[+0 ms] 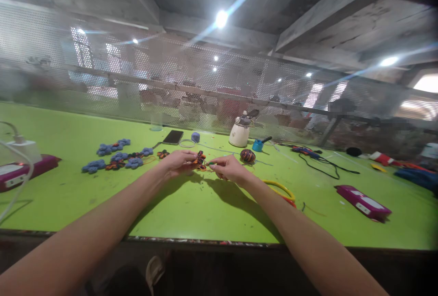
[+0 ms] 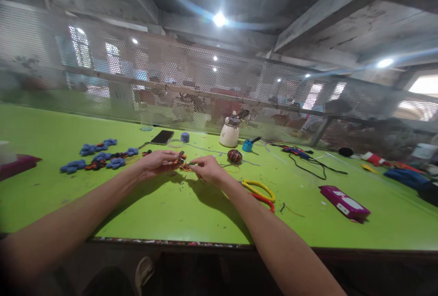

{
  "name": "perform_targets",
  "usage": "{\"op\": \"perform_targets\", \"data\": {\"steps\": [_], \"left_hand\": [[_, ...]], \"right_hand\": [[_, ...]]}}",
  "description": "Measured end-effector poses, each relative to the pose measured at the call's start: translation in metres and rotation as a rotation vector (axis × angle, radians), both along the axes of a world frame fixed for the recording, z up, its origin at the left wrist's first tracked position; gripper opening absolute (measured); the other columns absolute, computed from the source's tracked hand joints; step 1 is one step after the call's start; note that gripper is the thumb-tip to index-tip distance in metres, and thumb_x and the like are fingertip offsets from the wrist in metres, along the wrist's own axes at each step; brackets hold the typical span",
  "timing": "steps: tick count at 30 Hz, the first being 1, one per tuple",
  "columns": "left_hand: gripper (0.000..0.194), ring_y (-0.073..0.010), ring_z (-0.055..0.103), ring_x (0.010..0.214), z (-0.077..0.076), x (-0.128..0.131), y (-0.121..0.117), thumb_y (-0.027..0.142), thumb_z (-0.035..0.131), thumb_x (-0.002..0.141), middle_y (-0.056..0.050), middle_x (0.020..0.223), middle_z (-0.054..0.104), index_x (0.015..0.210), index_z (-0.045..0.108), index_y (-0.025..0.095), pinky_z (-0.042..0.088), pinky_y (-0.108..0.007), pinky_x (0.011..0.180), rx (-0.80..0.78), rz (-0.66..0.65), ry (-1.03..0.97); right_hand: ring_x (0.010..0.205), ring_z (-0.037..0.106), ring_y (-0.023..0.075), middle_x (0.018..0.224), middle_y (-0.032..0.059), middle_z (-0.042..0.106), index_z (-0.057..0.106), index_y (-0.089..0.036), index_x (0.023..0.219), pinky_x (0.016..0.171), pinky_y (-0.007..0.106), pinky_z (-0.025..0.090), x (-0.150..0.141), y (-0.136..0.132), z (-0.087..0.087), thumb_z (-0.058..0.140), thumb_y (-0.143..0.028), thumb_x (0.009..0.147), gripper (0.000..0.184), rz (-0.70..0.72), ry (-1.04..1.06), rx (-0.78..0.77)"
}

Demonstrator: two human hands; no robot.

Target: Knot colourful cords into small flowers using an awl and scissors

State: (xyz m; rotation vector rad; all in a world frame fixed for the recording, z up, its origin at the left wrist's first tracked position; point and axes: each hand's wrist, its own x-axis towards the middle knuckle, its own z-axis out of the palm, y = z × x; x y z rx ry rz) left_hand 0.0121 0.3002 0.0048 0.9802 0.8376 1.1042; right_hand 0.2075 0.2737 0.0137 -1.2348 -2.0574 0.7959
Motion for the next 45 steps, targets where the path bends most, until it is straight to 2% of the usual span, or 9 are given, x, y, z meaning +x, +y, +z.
{"op": "perform_targets", "data": {"steps": [4, 11, 16, 21, 26, 35, 39, 42, 45], "left_hand": [[0.011, -0.0144, 0.064, 0.074, 0.001, 0.001, -0.002, -0.001, 0.065, 0.071, -0.012, 0.081, 0.069, 0.067, 0.066, 0.009, 0.053, -0.024, 0.069, 0.039, 0.013, -0.021], [0.010, -0.0144, 0.064, 0.070, -0.002, 0.003, -0.001, 0.002, 0.070, 0.068, -0.010, 0.078, 0.070, 0.066, 0.065, 0.011, 0.054, -0.030, 0.074, 0.081, 0.050, 0.003], [0.008, -0.0134, 0.065, 0.070, -0.001, 0.005, -0.002, 0.003, 0.067, 0.070, -0.008, 0.075, 0.070, 0.068, 0.065, 0.010, 0.053, -0.030, 0.079, 0.149, 0.072, 0.022], [0.010, -0.0157, 0.067, 0.066, -0.003, 0.006, -0.002, 0.003, 0.068, 0.067, -0.008, 0.069, 0.071, 0.067, 0.063, 0.011, 0.054, -0.033, 0.075, 0.207, 0.080, 0.045], [0.010, -0.0174, 0.067, 0.062, -0.007, 0.008, 0.000, 0.004, 0.071, 0.063, -0.008, 0.064, 0.070, 0.065, 0.063, 0.010, 0.054, -0.034, 0.072, 0.230, 0.050, 0.079], [0.014, -0.0175, 0.067, 0.069, 0.000, 0.010, -0.005, 0.006, 0.071, 0.060, -0.007, 0.069, 0.070, 0.069, 0.061, 0.012, 0.052, -0.034, 0.077, 0.206, 0.016, -0.025], [0.010, -0.0171, 0.065, 0.071, 0.002, 0.009, -0.009, 0.019, 0.069, 0.066, -0.007, 0.071, 0.068, 0.068, 0.061, 0.012, 0.052, -0.032, 0.077, 0.191, -0.014, -0.065], [0.022, -0.0168, 0.064, 0.067, 0.004, 0.009, -0.012, 0.034, 0.066, 0.072, -0.007, 0.069, 0.067, 0.068, 0.061, 0.013, 0.052, -0.030, 0.071, 0.153, -0.009, -0.055], [0.023, -0.0132, 0.060, 0.058, 0.003, 0.011, -0.013, 0.034, 0.067, 0.072, -0.004, 0.063, 0.064, 0.066, 0.059, 0.013, 0.050, -0.026, 0.062, 0.125, 0.020, -0.029]], "right_hand": [[0.035, 0.036, 0.0053, 0.044, -0.0056, 0.047, 0.069, -0.006, 0.102, 0.039, 0.019, 0.031, -0.002, -0.003, 0.001, 0.056, -0.032, 0.079, 0.036, 0.021, 0.127, -0.122], [0.034, 0.035, 0.0043, 0.041, -0.0057, 0.049, 0.070, -0.007, 0.094, 0.037, 0.018, 0.028, -0.003, -0.002, 0.000, 0.062, -0.032, 0.075, 0.032, 0.020, 0.249, -0.216], [0.034, 0.037, 0.0044, 0.043, -0.0046, 0.052, 0.069, -0.009, 0.086, 0.037, 0.018, 0.028, -0.002, -0.004, 0.003, 0.064, -0.031, 0.074, 0.026, 0.026, 0.312, -0.280], [0.034, 0.036, 0.0038, 0.044, -0.0048, 0.051, 0.062, -0.011, 0.073, 0.036, 0.018, 0.023, -0.003, -0.007, 0.003, 0.062, -0.030, 0.076, 0.019, 0.047, 0.373, -0.355], [0.034, 0.036, 0.0034, 0.046, -0.0047, 0.051, 0.059, -0.012, 0.072, 0.035, 0.017, 0.020, -0.007, -0.008, 0.001, 0.063, -0.030, 0.076, 0.018, 0.040, 0.417, -0.427], [0.036, 0.038, 0.0035, 0.048, -0.0040, 0.052, 0.058, -0.012, 0.079, 0.038, 0.016, 0.027, -0.010, -0.008, -0.002, 0.065, -0.028, 0.075, 0.018, 0.045, 0.536, -0.483], [0.036, 0.038, 0.0034, 0.048, -0.0034, 0.054, 0.056, -0.013, 0.074, 0.038, 0.016, 0.026, -0.012, -0.010, -0.003, 0.066, -0.029, 0.074, 0.018, 0.053, 0.557, -0.485], [0.036, 0.039, 0.0036, 0.048, -0.0036, 0.054, 0.055, -0.014, 0.070, 0.038, 0.016, 0.027, -0.015, -0.010, -0.006, 0.067, -0.029, 0.073, 0.020, 0.052, 0.561, -0.484], [0.036, 0.040, 0.0041, 0.047, -0.0036, 0.054, 0.056, -0.013, 0.070, 0.038, 0.016, 0.027, -0.018, -0.009, -0.010, 0.067, -0.028, 0.073, 0.019, 0.048, 0.549, -0.477]]}}
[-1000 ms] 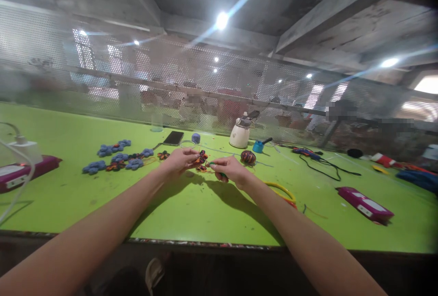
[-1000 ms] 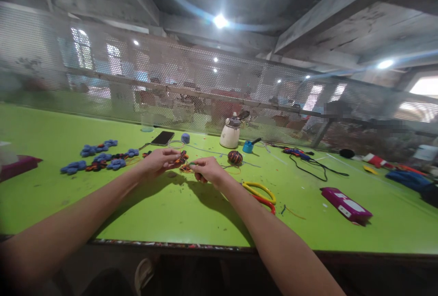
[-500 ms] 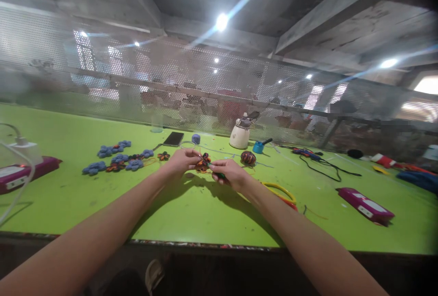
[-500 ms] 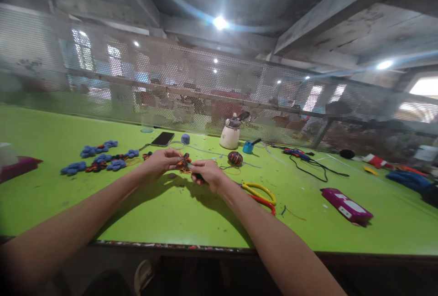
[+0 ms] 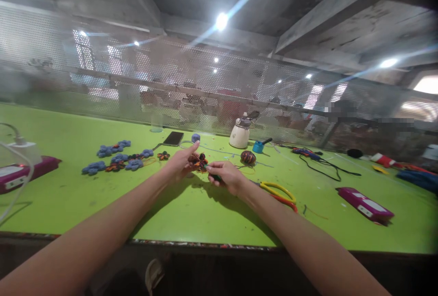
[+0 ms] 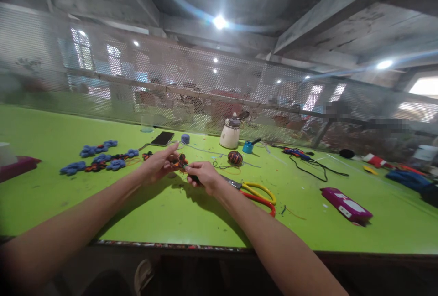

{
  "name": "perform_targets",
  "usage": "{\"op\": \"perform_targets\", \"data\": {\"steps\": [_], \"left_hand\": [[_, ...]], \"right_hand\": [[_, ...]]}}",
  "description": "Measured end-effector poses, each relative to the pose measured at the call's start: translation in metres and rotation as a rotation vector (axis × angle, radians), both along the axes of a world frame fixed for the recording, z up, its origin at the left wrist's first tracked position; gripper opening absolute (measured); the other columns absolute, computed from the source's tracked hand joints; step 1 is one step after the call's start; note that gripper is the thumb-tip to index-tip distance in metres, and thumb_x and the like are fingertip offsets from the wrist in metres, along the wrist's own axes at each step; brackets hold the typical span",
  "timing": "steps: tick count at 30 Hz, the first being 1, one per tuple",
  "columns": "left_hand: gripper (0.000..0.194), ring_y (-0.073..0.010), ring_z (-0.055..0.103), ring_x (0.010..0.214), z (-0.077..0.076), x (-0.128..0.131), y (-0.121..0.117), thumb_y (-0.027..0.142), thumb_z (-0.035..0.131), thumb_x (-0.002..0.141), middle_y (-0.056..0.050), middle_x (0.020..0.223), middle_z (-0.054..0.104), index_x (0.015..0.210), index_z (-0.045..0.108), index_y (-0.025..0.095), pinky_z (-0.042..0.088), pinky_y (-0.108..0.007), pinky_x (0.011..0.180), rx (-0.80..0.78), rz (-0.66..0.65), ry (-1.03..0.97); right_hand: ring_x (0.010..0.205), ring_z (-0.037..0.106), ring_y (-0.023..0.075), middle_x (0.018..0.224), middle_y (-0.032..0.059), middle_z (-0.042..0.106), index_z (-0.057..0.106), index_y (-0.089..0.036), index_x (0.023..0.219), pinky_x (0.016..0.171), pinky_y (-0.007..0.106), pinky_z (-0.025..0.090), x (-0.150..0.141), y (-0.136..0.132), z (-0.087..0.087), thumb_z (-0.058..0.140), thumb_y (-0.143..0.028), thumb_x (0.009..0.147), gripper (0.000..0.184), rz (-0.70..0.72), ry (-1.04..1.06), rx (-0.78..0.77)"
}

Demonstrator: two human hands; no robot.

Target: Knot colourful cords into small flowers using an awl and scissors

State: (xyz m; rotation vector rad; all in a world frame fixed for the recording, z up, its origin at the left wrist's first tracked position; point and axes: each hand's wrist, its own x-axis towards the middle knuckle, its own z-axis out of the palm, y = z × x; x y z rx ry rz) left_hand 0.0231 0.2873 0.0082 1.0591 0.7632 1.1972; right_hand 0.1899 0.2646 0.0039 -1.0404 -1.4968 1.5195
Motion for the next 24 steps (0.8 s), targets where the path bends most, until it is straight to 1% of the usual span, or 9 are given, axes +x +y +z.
{"op": "perform_targets", "data": {"steps": [3, 6, 10, 14, 20, 24], "left_hand": [[0.016, -0.0087, 0.053, 0.049, -0.002, 0.001, 0.001, 0.022, 0.071, 0.069, 0.000, 0.054, 0.060, 0.063, 0.059, 0.013, 0.046, -0.022, 0.053, 0.000, 0.022, 0.019], [0.016, -0.0090, 0.056, 0.051, -0.003, 0.000, 0.003, 0.014, 0.073, 0.065, -0.001, 0.055, 0.061, 0.060, 0.058, 0.013, 0.045, -0.021, 0.053, 0.005, 0.009, 0.026], [0.015, -0.0122, 0.063, 0.065, -0.003, -0.004, 0.007, 0.012, 0.075, 0.064, -0.006, 0.066, 0.067, 0.063, 0.060, 0.012, 0.049, -0.022, 0.063, 0.003, -0.037, 0.023], [0.016, -0.0122, 0.065, 0.072, -0.001, -0.008, 0.009, 0.008, 0.076, 0.062, -0.006, 0.072, 0.069, 0.070, 0.063, 0.011, 0.049, -0.021, 0.068, 0.012, -0.087, 0.018], [0.020, -0.0129, 0.066, 0.072, 0.006, -0.012, 0.004, 0.003, 0.076, 0.059, -0.006, 0.072, 0.069, 0.073, 0.065, 0.011, 0.051, -0.023, 0.071, 0.020, -0.175, 0.048], [0.018, -0.0121, 0.065, 0.066, 0.014, -0.016, 0.000, 0.002, 0.075, 0.060, -0.007, 0.070, 0.070, 0.074, 0.067, 0.009, 0.050, -0.021, 0.063, 0.015, -0.243, 0.089]], "right_hand": [[0.034, 0.039, 0.0042, 0.045, -0.0038, 0.053, 0.058, -0.013, 0.071, 0.035, 0.017, 0.024, -0.002, 0.000, -0.003, 0.066, -0.028, 0.073, 0.018, -0.012, -0.021, 0.010], [0.033, 0.038, 0.0037, 0.045, -0.0043, 0.052, 0.058, -0.013, 0.071, 0.035, 0.017, 0.023, -0.002, 0.001, -0.003, 0.066, -0.029, 0.074, 0.018, -0.024, -0.036, 0.020], [0.033, 0.037, 0.0030, 0.046, -0.0045, 0.052, 0.057, -0.013, 0.071, 0.036, 0.017, 0.023, 0.002, 0.001, 0.002, 0.064, -0.029, 0.074, 0.018, -0.019, -0.044, 0.033], [0.033, 0.036, 0.0028, 0.046, -0.0045, 0.052, 0.056, -0.013, 0.071, 0.035, 0.017, 0.021, 0.009, 0.002, 0.008, 0.066, -0.033, 0.072, 0.023, 0.001, -0.052, 0.061], [0.037, 0.038, 0.0040, 0.046, -0.0039, 0.052, 0.063, -0.011, 0.076, 0.037, 0.018, 0.024, 0.020, 0.007, 0.013, 0.070, -0.038, 0.068, 0.029, 0.062, -0.074, 0.132], [0.039, 0.040, 0.0048, 0.048, -0.0019, 0.055, 0.067, -0.010, 0.080, 0.038, 0.019, 0.027, 0.031, 0.010, 0.017, 0.072, -0.037, 0.068, 0.030, 0.141, -0.109, 0.166]]}}
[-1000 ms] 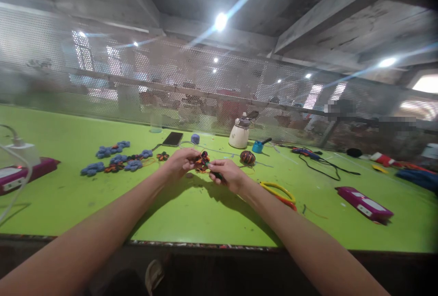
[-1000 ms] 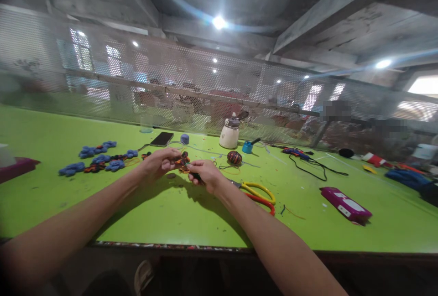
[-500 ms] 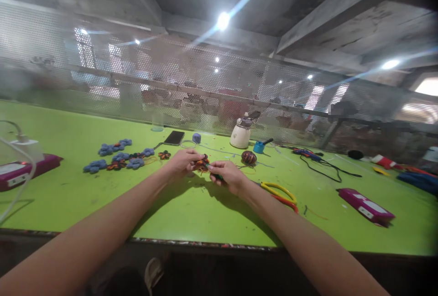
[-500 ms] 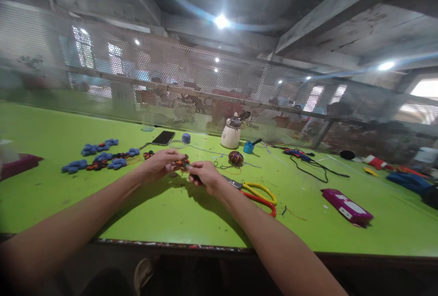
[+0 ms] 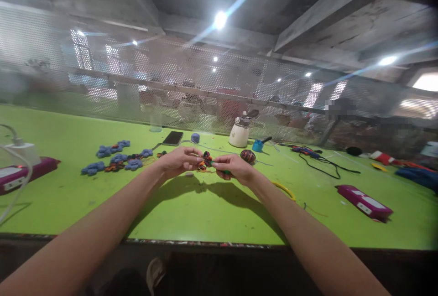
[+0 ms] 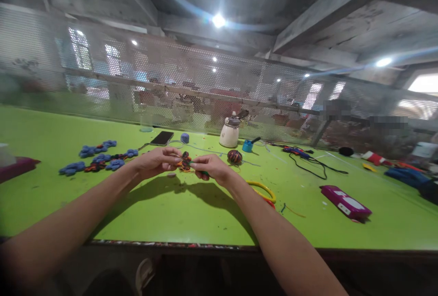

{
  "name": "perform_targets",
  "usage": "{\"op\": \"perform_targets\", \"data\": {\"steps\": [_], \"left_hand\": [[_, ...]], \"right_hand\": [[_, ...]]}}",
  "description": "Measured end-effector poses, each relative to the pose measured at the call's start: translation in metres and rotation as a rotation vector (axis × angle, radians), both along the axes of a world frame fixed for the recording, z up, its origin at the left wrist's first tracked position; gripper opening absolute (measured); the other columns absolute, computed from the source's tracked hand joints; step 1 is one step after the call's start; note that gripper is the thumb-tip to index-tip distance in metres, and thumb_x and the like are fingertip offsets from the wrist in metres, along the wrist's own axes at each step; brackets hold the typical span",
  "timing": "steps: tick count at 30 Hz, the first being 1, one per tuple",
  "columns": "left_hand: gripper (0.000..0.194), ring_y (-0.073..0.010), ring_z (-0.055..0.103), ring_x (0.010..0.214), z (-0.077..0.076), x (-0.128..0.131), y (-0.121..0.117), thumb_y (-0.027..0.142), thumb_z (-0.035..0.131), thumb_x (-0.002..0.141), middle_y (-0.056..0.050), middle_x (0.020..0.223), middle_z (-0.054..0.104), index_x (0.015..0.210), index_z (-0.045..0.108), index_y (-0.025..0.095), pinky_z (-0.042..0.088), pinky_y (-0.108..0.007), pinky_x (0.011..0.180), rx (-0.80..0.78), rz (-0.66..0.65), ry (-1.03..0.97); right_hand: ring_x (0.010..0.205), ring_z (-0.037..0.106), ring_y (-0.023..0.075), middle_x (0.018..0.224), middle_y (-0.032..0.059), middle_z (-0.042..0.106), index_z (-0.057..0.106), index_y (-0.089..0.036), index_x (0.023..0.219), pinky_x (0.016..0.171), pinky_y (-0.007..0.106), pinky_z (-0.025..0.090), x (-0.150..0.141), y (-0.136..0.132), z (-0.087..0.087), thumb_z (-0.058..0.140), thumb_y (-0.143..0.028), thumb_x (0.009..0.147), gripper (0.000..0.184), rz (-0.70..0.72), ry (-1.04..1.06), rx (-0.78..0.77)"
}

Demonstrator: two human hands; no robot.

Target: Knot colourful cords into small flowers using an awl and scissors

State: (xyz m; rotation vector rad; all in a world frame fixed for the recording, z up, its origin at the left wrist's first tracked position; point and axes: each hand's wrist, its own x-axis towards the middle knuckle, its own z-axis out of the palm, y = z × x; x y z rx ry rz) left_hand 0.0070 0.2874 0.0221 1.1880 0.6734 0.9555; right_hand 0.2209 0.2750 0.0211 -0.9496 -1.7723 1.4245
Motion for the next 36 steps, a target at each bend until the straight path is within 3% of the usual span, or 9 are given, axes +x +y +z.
{"op": "perform_targets", "data": {"steps": [5, 13, 18, 24, 31, 36], "left_hand": [[0.016, -0.0128, 0.064, 0.064, 0.007, -0.005, -0.002, 0.004, 0.075, 0.061, -0.007, 0.069, 0.070, 0.075, 0.070, 0.009, 0.048, -0.023, 0.060, 0.006, -0.064, 0.060], [0.018, -0.0137, 0.061, 0.064, 0.006, -0.010, 0.000, 0.007, 0.074, 0.061, -0.011, 0.073, 0.071, 0.079, 0.074, 0.010, 0.044, -0.025, 0.057, 0.044, -0.129, 0.138], [0.013, -0.0100, 0.049, 0.045, 0.007, -0.009, 0.000, 0.006, 0.071, 0.063, -0.006, 0.051, 0.064, 0.075, 0.075, 0.010, 0.040, -0.027, 0.051, 0.036, -0.127, 0.161], [0.013, -0.0113, 0.049, 0.046, 0.008, -0.008, -0.002, 0.006, 0.070, 0.063, -0.002, 0.038, 0.054, 0.074, 0.075, 0.009, 0.041, -0.028, 0.054, 0.025, -0.101, 0.161], [0.008, -0.0099, 0.050, 0.047, 0.007, -0.009, 0.000, 0.006, 0.069, 0.064, -0.004, 0.049, 0.061, 0.070, 0.072, 0.011, 0.041, -0.026, 0.053, 0.021, -0.111, 0.143], [0.009, -0.0102, 0.050, 0.047, 0.008, -0.011, 0.000, 0.007, 0.069, 0.066, -0.002, 0.045, 0.058, 0.072, 0.072, 0.012, 0.043, -0.027, 0.054, 0.021, -0.136, 0.138]], "right_hand": [[0.040, 0.039, 0.0042, 0.049, -0.0015, 0.056, 0.069, -0.008, 0.086, 0.040, 0.020, 0.028, 0.014, 0.003, 0.006, 0.071, -0.036, 0.070, 0.032, 0.092, -0.077, 0.092], [0.041, 0.040, 0.0050, 0.048, -0.0023, 0.054, 0.072, -0.007, 0.089, 0.043, 0.021, 0.031, 0.021, 0.000, 0.017, 0.073, -0.036, 0.066, 0.037, 0.065, -0.181, 0.167], [0.042, 0.043, 0.0066, 0.048, -0.0015, 0.056, 0.073, -0.009, 0.091, 0.044, 0.021, 0.034, 0.025, 0.000, 0.019, 0.073, -0.037, 0.066, 0.038, 0.026, -0.268, 0.230], [0.044, 0.041, 0.0071, 0.050, -0.0011, 0.054, 0.073, -0.009, 0.095, 0.044, 0.022, 0.032, 0.025, 0.000, 0.020, 0.071, -0.038, 0.068, 0.039, 0.017, -0.321, 0.332], [0.046, 0.029, 0.0063, 0.048, -0.0043, 0.042, 0.074, -0.009, 0.092, 0.044, 0.023, 0.022, 0.020, -0.005, 0.022, 0.072, -0.035, 0.067, 0.036, -0.063, -0.360, 0.451], [0.048, 0.034, 0.0074, 0.051, -0.0021, 0.049, 0.075, -0.011, 0.091, 0.046, 0.023, 0.026, 0.021, -0.008, 0.025, 0.071, -0.035, 0.066, 0.035, -0.067, -0.370, 0.458]]}}
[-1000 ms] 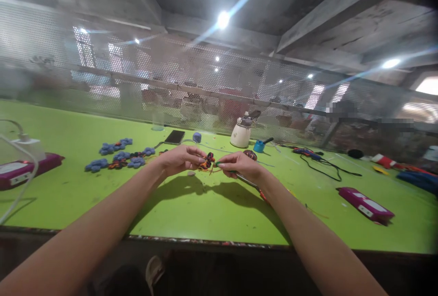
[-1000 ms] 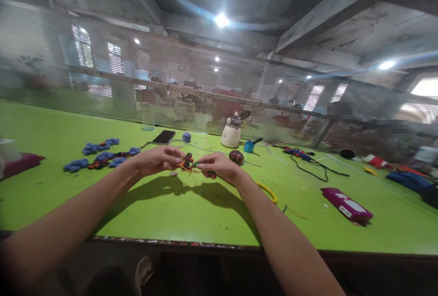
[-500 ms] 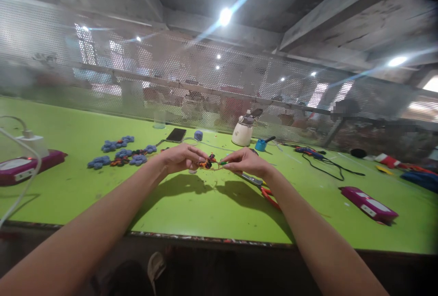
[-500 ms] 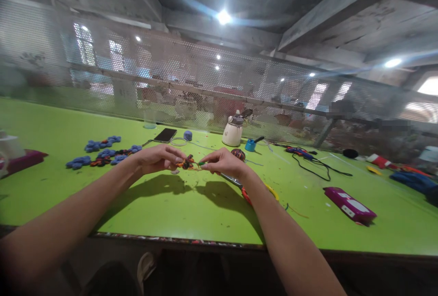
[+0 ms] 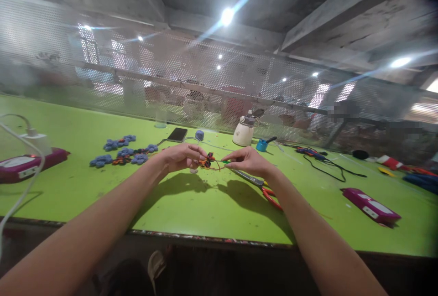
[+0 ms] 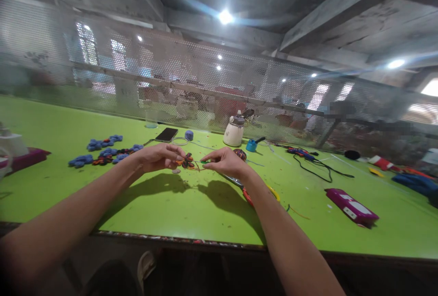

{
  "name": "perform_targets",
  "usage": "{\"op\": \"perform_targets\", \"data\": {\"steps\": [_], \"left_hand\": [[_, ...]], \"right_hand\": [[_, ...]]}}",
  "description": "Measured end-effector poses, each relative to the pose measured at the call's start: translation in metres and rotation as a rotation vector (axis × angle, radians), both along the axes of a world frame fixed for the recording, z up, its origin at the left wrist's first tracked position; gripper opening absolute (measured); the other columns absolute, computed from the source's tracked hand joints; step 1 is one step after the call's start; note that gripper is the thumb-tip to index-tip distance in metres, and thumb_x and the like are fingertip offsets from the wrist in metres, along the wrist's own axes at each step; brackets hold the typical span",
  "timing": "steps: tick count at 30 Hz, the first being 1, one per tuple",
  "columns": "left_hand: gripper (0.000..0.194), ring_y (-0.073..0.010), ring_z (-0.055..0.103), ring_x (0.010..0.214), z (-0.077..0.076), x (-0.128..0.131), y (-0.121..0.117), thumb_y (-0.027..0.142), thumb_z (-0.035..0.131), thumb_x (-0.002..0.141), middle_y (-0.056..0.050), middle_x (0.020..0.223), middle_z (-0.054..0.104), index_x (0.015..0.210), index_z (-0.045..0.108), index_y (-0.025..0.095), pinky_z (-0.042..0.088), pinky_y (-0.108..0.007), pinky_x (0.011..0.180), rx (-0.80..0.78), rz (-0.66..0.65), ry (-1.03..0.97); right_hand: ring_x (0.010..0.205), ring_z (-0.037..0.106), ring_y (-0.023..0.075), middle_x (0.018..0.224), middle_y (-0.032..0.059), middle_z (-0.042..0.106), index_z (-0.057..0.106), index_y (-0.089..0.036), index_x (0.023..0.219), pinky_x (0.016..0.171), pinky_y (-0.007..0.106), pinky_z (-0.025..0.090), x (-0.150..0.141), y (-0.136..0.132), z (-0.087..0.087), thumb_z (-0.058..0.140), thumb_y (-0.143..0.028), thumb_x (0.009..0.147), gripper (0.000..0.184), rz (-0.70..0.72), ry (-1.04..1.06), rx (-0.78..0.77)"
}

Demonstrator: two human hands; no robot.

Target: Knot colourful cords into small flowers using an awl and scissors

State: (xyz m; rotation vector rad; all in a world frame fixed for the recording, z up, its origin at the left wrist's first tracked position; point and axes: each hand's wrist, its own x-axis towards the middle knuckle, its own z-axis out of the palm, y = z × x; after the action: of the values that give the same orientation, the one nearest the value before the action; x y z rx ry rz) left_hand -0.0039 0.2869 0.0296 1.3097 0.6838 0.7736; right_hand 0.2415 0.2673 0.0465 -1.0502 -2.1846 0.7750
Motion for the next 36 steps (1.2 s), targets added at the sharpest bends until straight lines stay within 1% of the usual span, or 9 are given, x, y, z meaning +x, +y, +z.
{"op": "perform_targets", "data": {"steps": [7, 12, 15, 19, 21, 23, 28, 33, 36], "left_hand": [[0.008, -0.0086, 0.046, 0.041, -0.003, -0.001, 0.003, 0.007, 0.068, 0.069, 0.000, 0.039, 0.052, 0.072, 0.072, 0.013, 0.043, -0.026, 0.051, 0.010, -0.012, 0.002], [0.006, -0.0089, 0.054, 0.050, -0.003, 0.001, 0.002, 0.006, 0.070, 0.066, -0.008, 0.066, 0.068, 0.070, 0.070, 0.010, 0.043, -0.023, 0.050, 0.036, -0.003, 0.013], [0.007, -0.0122, 0.059, 0.058, -0.002, 0.004, -0.001, 0.008, 0.071, 0.065, -0.010, 0.071, 0.069, 0.071, 0.070, 0.010, 0.045, -0.025, 0.054, 0.043, 0.008, 0.010], [0.011, -0.0136, 0.061, 0.062, -0.001, 0.006, -0.004, 0.005, 0.072, 0.063, -0.009, 0.072, 0.070, 0.072, 0.069, 0.012, 0.048, -0.027, 0.060, 0.043, 0.046, -0.010], [0.013, -0.0138, 0.062, 0.064, -0.002, 0.007, -0.003, 0.003, 0.071, 0.062, -0.008, 0.072, 0.070, 0.071, 0.069, 0.012, 0.049, -0.027, 0.062, 0.045, 0.072, -0.028], [0.015, -0.0139, 0.063, 0.067, -0.005, 0.009, -0.002, 0.001, 0.070, 0.061, -0.008, 0.074, 0.070, 0.071, 0.069, 0.012, 0.048, -0.026, 0.065, 0.050, 0.097, -0.051], [0.022, -0.0133, 0.064, 0.068, -0.014, 0.013, 0.003, -0.001, 0.068, 0.060, -0.006, 0.073, 0.069, 0.078, 0.068, 0.012, 0.048, -0.025, 0.067, 0.062, 0.118, -0.096], [0.034, -0.0148, 0.065, 0.071, -0.014, 0.013, 0.001, -0.003, 0.066, 0.058, -0.007, 0.078, 0.070, 0.088, 0.067, 0.013, 0.048, -0.025, 0.068, 0.058, 0.059, -0.120], [0.028, -0.0160, 0.066, 0.074, -0.012, 0.014, -0.002, 0.002, 0.065, 0.062, -0.012, 0.084, 0.071, 0.089, 0.068, 0.010, 0.049, -0.025, 0.069, 0.037, 0.017, -0.109]], "right_hand": [[0.051, 0.042, 0.0090, 0.058, 0.0024, 0.062, 0.076, -0.014, 0.086, 0.049, 0.024, 0.033, 0.006, 0.000, 0.004, 0.072, -0.032, 0.066, 0.027, 0.057, -0.030, -0.045], [0.045, 0.040, 0.0075, 0.050, -0.0017, 0.055, 0.075, -0.014, 0.085, 0.045, 0.023, 0.030, 0.009, -0.007, 0.008, 0.073, -0.034, 0.066, 0.028, 0.189, 0.077, -0.258], [0.044, 0.040, 0.0074, 0.052, -0.0015, 0.055, 0.074, -0.014, 0.085, 0.045, 0.024, 0.030, 0.008, -0.008, 0.008, 0.072, -0.033, 0.068, 0.026, 0.221, 0.166, -0.275], [0.044, 0.031, 0.0059, 0.049, -0.0052, 0.041, 0.070, -0.011, 0.082, 0.045, 0.024, 0.024, 0.000, 0.000, 0.002, 0.067, -0.041, 0.072, 0.032, -0.034, 0.319, -0.180], [0.043, 0.025, 0.0058, 0.047, -0.0064, 0.036, 0.068, -0.010, 0.078, 0.044, 0.024, 0.019, -0.006, 0.005, -0.005, 0.065, -0.046, 0.071, 0.037, -0.188, 0.325, -0.170], [0.043, 0.023, 0.0059, 0.046, -0.0065, 0.034, 0.065, -0.010, 0.070, 0.043, 0.024, 0.017, -0.014, 0.007, -0.011, 0.065, -0.049, 0.070, 0.039, -0.255, 0.311, -0.149], [0.049, 0.031, 0.0078, 0.047, -0.0038, 0.041, 0.061, -0.012, 0.056, 0.047, 0.024, 0.019, -0.036, 0.001, -0.024, 0.073, -0.046, 0.060, 0.036, -0.311, 0.166, -0.047], [0.048, 0.028, 0.0062, 0.048, -0.0060, 0.038, 0.058, -0.014, 0.059, 0.047, 0.023, 0.017, -0.047, 0.001, -0.038, 0.072, -0.038, 0.060, 0.028, -0.233, 0.249, -0.134], [0.043, 0.026, 0.0056, 0.045, -0.0076, 0.036, 0.058, -0.015, 0.064, 0.043, 0.022, 0.017, -0.047, 0.001, -0.041, 0.071, -0.043, 0.062, 0.031, -0.189, 0.291, -0.207]]}}
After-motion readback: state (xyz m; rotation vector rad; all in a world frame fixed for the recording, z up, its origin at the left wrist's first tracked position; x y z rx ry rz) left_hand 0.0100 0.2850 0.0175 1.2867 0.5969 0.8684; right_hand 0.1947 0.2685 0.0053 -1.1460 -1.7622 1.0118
